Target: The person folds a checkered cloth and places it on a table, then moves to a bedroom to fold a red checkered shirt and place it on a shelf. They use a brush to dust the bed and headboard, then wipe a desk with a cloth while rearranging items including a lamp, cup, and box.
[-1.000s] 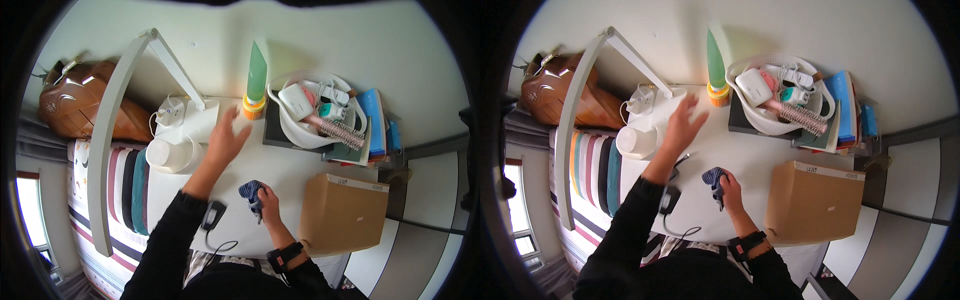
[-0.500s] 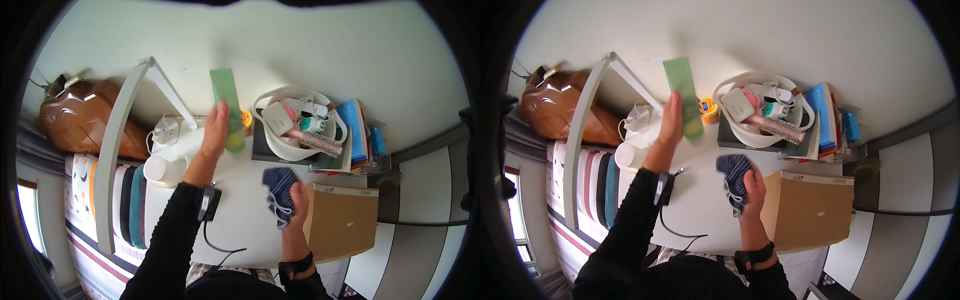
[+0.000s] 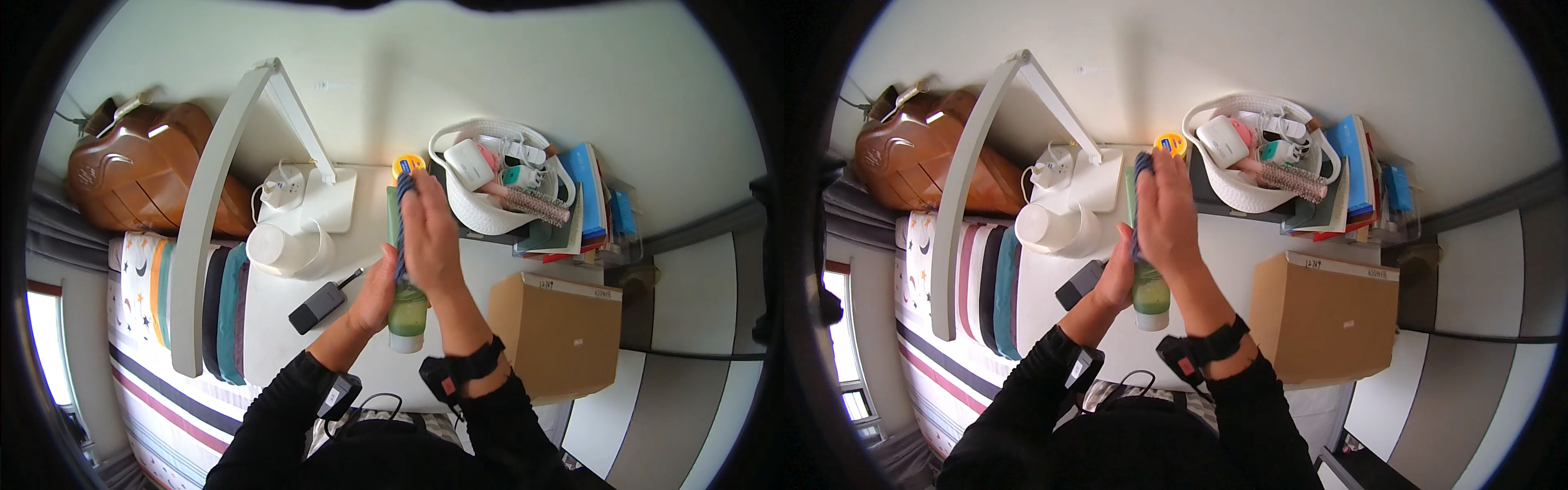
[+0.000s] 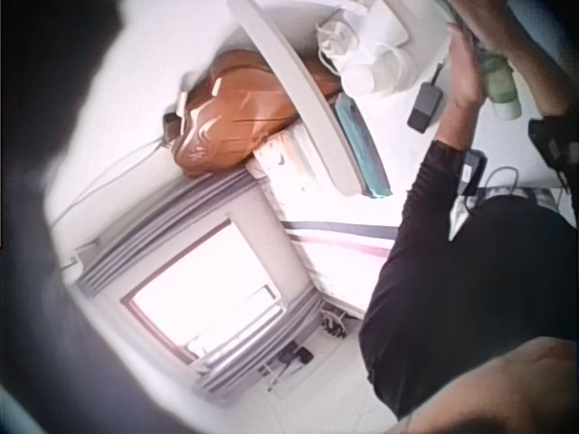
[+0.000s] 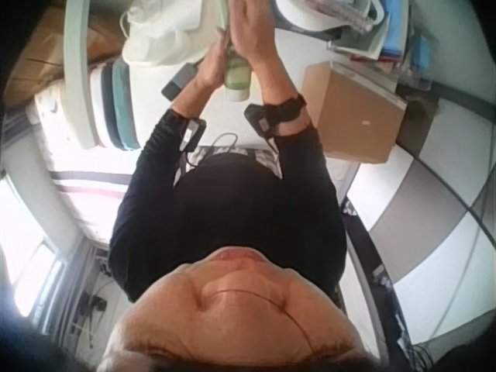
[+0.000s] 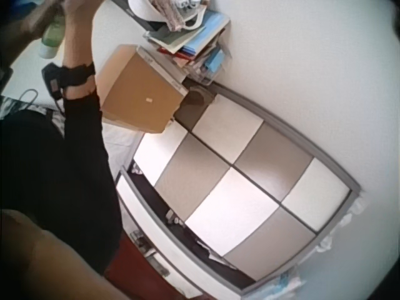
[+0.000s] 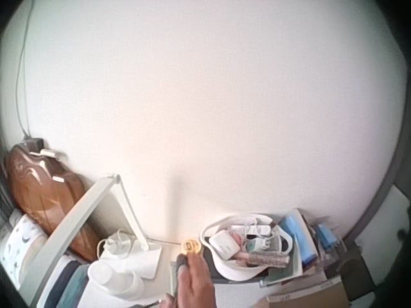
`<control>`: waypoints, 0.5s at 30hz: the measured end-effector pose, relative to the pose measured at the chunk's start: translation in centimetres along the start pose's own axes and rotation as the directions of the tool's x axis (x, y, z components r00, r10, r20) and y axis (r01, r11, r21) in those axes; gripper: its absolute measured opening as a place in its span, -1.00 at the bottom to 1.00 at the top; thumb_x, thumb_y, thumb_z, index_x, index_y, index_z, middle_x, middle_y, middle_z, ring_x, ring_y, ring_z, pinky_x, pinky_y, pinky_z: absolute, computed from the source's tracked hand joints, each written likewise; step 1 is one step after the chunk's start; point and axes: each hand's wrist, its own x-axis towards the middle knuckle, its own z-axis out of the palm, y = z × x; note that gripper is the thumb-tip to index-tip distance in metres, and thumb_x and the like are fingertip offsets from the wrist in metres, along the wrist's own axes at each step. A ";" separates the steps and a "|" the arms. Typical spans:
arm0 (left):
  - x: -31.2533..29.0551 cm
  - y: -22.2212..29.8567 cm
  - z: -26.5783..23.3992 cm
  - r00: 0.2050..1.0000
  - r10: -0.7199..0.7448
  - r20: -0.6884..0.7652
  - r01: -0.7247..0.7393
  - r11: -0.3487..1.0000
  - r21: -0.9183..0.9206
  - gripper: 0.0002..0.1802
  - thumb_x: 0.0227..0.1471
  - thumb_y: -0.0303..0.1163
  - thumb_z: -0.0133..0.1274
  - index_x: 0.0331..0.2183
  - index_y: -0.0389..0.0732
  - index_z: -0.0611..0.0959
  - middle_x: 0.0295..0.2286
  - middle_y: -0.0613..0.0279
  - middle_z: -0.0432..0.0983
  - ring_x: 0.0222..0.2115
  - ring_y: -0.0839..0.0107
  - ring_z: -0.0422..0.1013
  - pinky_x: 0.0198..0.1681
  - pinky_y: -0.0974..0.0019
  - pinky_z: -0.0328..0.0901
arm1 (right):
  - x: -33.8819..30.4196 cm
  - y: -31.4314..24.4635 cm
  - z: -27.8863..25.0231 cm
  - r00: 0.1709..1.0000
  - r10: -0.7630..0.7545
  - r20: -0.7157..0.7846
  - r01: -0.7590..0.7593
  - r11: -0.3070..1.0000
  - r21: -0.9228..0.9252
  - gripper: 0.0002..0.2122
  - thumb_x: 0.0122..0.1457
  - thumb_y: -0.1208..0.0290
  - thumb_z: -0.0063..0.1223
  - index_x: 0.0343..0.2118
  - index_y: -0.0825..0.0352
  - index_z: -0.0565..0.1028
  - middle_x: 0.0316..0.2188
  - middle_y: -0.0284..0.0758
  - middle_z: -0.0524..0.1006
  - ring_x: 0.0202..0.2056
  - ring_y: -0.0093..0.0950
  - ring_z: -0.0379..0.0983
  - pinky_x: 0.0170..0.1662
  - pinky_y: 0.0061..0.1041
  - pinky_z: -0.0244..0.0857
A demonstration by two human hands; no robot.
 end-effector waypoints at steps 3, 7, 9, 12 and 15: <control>-0.7 0.6 -0.2 0.991 -0.126 -0.051 0.129 0.990 0.054 -0.31 0.17 0.16 -0.33 -0.03 -0.29 0.39 -0.23 0.21 0.44 -0.23 0.49 0.37 -0.15 0.41 0.30 | 0.1 -0.4 0.1 0.980 0.192 -0.048 -0.180 0.965 0.193 -0.59 0.26 0.35 -0.26 0.07 0.54 0.22 -0.01 0.07 0.35 0.01 -0.10 0.32 0.08 -0.43 0.16; -0.1 1.5 0.6 0.953 0.279 -0.115 -0.291 0.951 -0.106 -0.34 0.15 0.13 -0.22 -0.05 -0.31 0.41 -0.23 0.24 0.42 -0.26 0.50 0.35 -0.18 0.47 0.27 | -4.6 -1.1 0.7 0.999 -0.029 -0.020 0.030 0.999 0.039 -0.57 0.24 0.42 -0.25 0.12 0.54 0.14 0.04 0.08 0.29 0.08 -0.09 0.25 0.10 -0.41 0.13; 0.0 2.5 0.4 0.948 0.287 -0.136 -0.293 0.956 -0.028 -0.33 0.15 0.13 -0.24 -0.01 -0.29 0.37 -0.17 0.21 0.39 -0.20 0.46 0.34 -0.11 0.41 0.26 | -6.9 -1.5 1.6 0.997 -0.072 -0.034 0.068 0.991 -0.119 -0.57 0.25 0.41 -0.23 0.15 0.49 0.13 0.03 0.00 0.33 0.06 -0.21 0.29 0.08 -0.45 0.14; -0.1 3.2 -0.2 0.933 0.315 -0.176 -0.310 0.949 0.060 -0.34 0.14 0.16 -0.26 -0.07 -0.28 0.40 -0.23 0.18 0.42 -0.22 0.42 0.36 -0.12 0.37 0.28 | -9.3 -2.5 1.9 0.990 -0.142 -0.013 0.137 0.973 -0.185 -0.54 0.23 0.43 -0.17 0.15 0.51 0.11 0.03 0.01 0.32 0.05 -0.19 0.30 0.07 -0.43 0.16; -0.4 3.5 -0.8 0.958 0.207 -0.199 -0.224 0.972 -0.065 -0.29 0.08 0.25 -0.23 -0.18 -0.28 0.48 -0.30 0.17 0.46 -0.34 0.41 0.39 -0.25 0.37 0.32 | -10.6 -3.6 1.1 0.997 0.025 0.071 -0.024 1.000 -0.015 -0.53 0.21 0.44 -0.12 0.14 0.52 0.11 0.03 0.01 0.30 0.05 -0.19 0.29 0.09 -0.39 0.15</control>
